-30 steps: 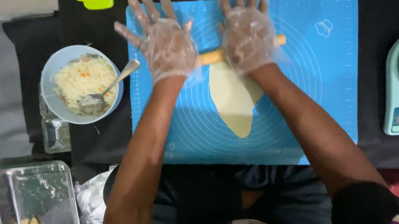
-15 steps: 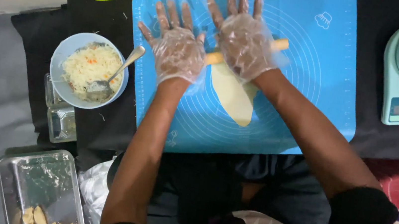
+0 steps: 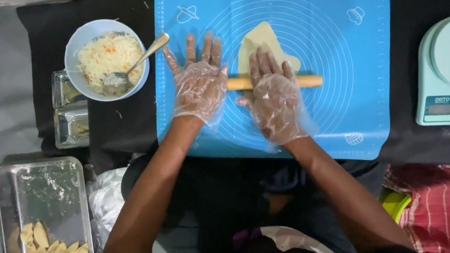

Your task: Rolling out small pieces of dough with a rolling pin on a silicone mat and using a mold to shape them.

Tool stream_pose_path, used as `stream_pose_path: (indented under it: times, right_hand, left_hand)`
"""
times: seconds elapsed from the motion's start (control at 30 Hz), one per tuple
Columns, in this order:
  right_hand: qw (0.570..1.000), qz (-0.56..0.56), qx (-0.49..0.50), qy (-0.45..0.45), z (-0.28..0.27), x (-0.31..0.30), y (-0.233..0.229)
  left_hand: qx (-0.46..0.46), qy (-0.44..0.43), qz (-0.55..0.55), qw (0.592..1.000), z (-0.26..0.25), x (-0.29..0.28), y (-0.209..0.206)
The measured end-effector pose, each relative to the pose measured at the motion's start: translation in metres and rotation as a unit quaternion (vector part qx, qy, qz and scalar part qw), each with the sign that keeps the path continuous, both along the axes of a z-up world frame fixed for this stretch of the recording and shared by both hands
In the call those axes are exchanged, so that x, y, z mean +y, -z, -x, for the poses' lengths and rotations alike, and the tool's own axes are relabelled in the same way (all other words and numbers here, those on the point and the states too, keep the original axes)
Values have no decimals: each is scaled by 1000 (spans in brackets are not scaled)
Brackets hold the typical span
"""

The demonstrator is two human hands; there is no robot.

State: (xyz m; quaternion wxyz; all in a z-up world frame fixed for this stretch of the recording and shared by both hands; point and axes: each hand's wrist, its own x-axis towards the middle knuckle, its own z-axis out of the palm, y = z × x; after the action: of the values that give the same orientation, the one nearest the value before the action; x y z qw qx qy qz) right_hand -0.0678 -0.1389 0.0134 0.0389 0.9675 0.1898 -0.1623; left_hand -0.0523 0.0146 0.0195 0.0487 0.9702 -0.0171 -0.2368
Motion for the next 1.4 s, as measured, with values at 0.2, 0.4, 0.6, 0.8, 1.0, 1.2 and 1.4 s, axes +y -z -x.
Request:
stream_pose_path:
  times: [0.2,0.4,0.6,0.8,1.0,1.2,1.4]
  right_hand:
    - [1000,16,-24,0,34,1,0]
    - [1000,-7,-20,17,57,1,2]
    - [999,6,-30,-8,75,-4,-8]
    - [999,-9,-34,-16,92,-11,-8]
    - [999,-45,-25,-13,105,-20,-5]
    - [1000,-20,-16,-6,98,-29,35]
    - [999,-11,-49,-12,101,-41,75]
  left_hand:
    - [6,13,-26,1000,13,4,6]
    - [14,19,-42,999,30,2,-6]
    - [15,8,-30,999,48,0,-8]
    - [-7,8,-34,999,66,-3,-3]
    - [-9,47,-33,998,79,4,9]
    - [-26,87,-24,996,91,13,9]
    - [-31,114,-23,993,105,23,20]
